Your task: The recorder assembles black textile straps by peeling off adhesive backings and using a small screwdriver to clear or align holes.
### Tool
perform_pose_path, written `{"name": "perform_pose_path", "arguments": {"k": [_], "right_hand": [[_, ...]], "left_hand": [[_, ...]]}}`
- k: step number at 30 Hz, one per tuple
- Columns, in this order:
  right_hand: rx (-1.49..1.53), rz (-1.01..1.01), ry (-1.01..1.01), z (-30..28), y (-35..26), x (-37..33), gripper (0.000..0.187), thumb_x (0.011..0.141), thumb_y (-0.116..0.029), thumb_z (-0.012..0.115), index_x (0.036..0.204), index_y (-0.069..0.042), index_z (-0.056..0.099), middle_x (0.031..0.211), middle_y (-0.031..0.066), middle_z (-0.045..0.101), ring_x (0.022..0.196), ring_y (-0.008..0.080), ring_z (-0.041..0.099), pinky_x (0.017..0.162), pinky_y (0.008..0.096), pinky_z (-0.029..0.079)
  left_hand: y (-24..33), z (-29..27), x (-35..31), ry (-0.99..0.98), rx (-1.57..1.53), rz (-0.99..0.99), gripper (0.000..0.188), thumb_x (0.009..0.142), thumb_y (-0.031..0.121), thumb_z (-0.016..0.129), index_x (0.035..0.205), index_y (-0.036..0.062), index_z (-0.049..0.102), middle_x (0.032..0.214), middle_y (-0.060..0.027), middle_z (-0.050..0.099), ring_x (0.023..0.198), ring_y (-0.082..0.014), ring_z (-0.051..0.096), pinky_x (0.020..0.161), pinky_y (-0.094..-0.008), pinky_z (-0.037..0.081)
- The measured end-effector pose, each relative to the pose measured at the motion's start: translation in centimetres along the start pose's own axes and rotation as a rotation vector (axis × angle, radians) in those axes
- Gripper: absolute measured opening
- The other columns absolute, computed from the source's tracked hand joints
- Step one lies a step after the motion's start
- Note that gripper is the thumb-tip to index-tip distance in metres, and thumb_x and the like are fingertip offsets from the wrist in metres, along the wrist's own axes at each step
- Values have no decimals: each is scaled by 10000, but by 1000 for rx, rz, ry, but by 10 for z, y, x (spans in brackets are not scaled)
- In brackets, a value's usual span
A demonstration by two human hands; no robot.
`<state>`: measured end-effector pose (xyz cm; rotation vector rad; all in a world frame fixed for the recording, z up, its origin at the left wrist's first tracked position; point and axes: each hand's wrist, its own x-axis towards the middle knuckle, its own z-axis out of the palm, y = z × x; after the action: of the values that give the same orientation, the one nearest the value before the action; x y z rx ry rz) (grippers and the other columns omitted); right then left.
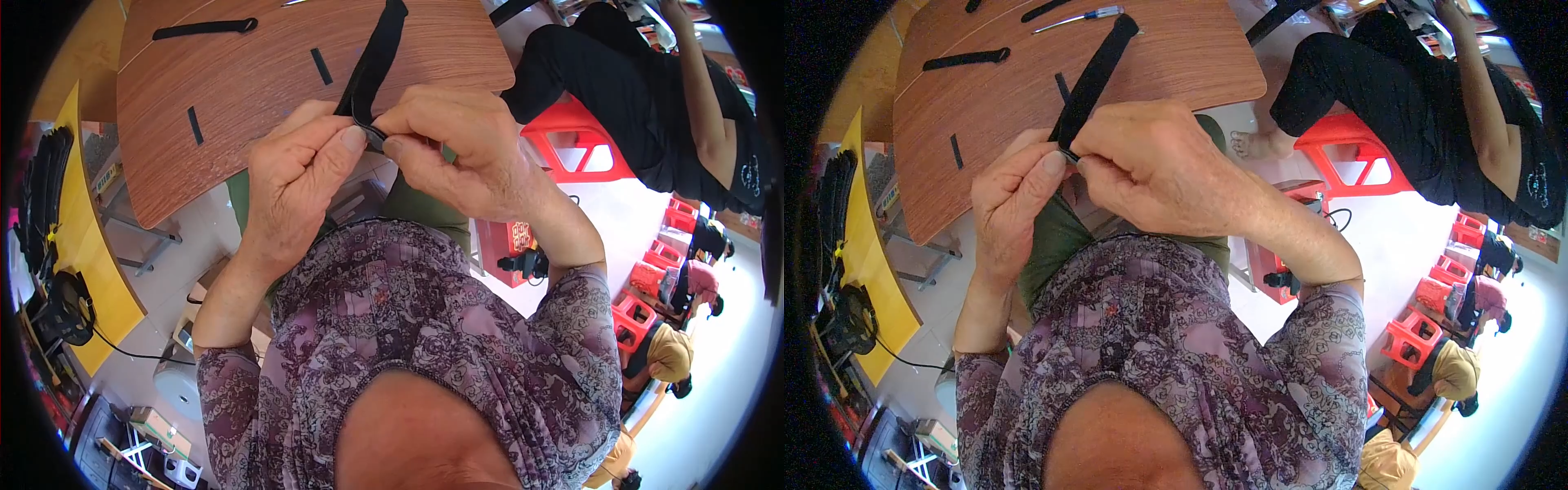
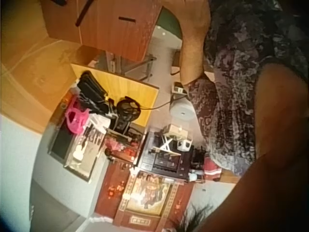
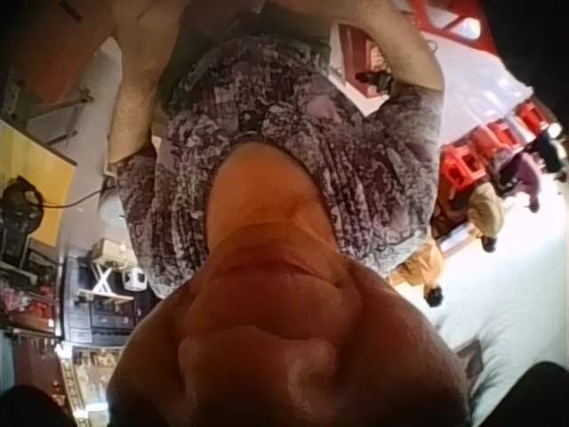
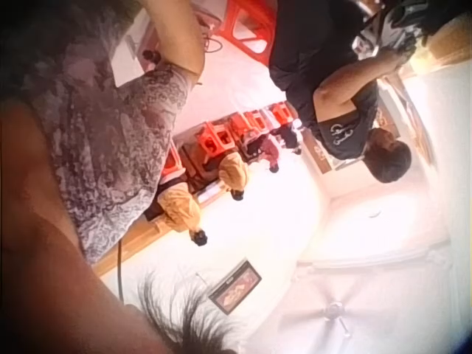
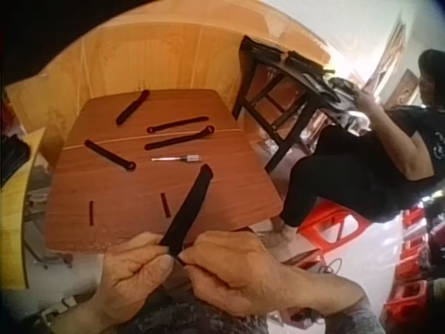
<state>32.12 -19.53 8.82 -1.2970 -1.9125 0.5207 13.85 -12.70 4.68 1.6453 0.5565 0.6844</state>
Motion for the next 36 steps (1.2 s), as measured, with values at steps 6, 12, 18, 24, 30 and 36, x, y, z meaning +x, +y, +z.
{"name": "perform_pose_path", "arguments": {"k": [6, 12, 18, 24, 30, 36], "right_hand": [[112, 57, -6, 2, 0, -1, 78, 766, -36, 585, 822, 18, 582, 702, 140, 562, 638, 323, 574, 546, 375, 435], [72, 16, 16, 4, 0, -1, 73, 757, -27, 587, 815, 17, 580, 693, 141, 556, 635, 320, 574, 542, 377, 432], [56, 48, 6, 7, 1, -2, 76, 755, -29, 591, 811, 19, 574, 687, 141, 549, 630, 321, 569, 542, 378, 431], [138, 97, 8, 8, 3, -2, 74, 774, -30, 583, 830, 18, 589, 702, 141, 565, 633, 315, 573, 553, 368, 440], [84, 50, 40, 12, 4, -1, 68, 755, -23, 593, 810, 15, 586, 694, 137, 562, 632, 316, 573, 550, 372, 442], [-5, -45, 110, 21, 9, -1, 71, 715, -9, 600, 774, -7, 561, 666, 129, 541, 624, 334, 561, 534, 391, 435]], "left_hand": [[-1, 0, -2, 2, -8, 4, 234, 929, 136, 550, 923, -89, 613, 968, -75, 575, 790, -118, 542, 674, -220, 429], [-2, 1, -3, 13, 11, 19, 209, 927, 115, 552, 933, -85, 613, 976, -73, 564, 771, -112, 544, 654, -219, 430], [-8, 2, -3, 36, 68, 113, 207, 931, 109, 546, 944, -88, 606, 977, -74, 560, 755, -108, 548, 643, -217, 433], [-7, 4, -5, 64, -20, 21, 207, 929, 103, 550, 980, -90, 601, 1017, -73, 555, 759, -105, 556, 641, -216, 444], [-11, 3, -5, 66, -3, 37, 222, 931, 100, 545, 1025, -94, 601, 1103, -82, 550, 786, -106, 565, 652, -217, 457], [-12, 2, -3, 43, -139, -22, 233, 932, 102, 544, 1037, -97, 602, 1091, -79, 559, 858, -113, 555, 731, -228, 451]]}}
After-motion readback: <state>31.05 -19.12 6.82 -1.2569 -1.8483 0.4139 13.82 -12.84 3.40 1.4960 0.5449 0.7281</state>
